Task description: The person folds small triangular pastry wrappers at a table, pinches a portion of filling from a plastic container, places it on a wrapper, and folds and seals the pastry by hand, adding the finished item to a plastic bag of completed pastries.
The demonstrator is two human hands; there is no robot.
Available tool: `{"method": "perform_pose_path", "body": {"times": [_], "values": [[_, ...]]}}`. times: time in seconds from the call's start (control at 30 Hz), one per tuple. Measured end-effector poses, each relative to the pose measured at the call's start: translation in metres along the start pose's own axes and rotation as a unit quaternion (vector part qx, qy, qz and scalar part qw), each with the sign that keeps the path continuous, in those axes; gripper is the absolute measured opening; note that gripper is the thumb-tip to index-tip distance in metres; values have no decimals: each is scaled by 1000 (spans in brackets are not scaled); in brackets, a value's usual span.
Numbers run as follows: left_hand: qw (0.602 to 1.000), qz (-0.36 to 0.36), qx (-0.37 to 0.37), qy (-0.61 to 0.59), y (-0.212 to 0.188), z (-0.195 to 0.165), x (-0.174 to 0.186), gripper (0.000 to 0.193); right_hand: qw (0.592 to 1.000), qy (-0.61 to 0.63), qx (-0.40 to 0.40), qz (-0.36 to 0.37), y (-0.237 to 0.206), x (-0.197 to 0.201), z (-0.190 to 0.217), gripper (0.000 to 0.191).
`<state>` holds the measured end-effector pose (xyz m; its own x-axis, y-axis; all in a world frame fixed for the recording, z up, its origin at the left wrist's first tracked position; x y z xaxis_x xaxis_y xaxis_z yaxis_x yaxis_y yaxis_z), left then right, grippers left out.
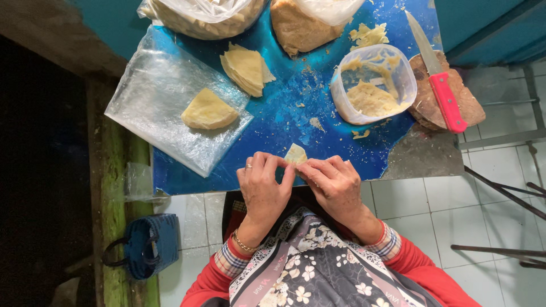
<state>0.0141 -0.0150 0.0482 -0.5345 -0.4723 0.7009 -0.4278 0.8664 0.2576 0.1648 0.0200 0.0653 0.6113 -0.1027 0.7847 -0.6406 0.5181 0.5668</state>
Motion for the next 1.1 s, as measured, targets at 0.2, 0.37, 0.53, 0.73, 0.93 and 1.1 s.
{"method": "perform_pose_path", "body": {"times": [0.2,0.37,0.53,0.73,0.93,1.1], "values": [[999,-35,8,31,0,1,0,22,1000,11,-3,-4,1,0,-2,23],[1000,-21,16,0,-4,-2,-1,14,1000,15,-2,-10,1,1,-2,22],[1000,-16,-4,-15,-7,-5,1,8,1000,13,2,-8,2,0,-2,21],[999,27,11,-42,-3,1,-5,14,1000,11,1,-1,2,0,-1,20],[999,4,35,-15,-6,5,-7,19,1000,20,4,-4,2,2,-1,21],[998,7,48,-40,-6,6,-9,22,1000,10,17,-2,3,0,1,22]]}}
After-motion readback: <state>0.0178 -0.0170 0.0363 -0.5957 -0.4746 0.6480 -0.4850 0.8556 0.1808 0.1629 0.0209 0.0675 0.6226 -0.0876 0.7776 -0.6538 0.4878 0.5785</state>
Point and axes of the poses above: each hand's wrist, its own y-axis towards the middle knuckle, its own x-axis out of the back of the hand, z = x × y, the point moved 5 cm from there along y, towards the middle knuckle, and after that the axes turned 9 degrees about x, right-handed, at the moved point
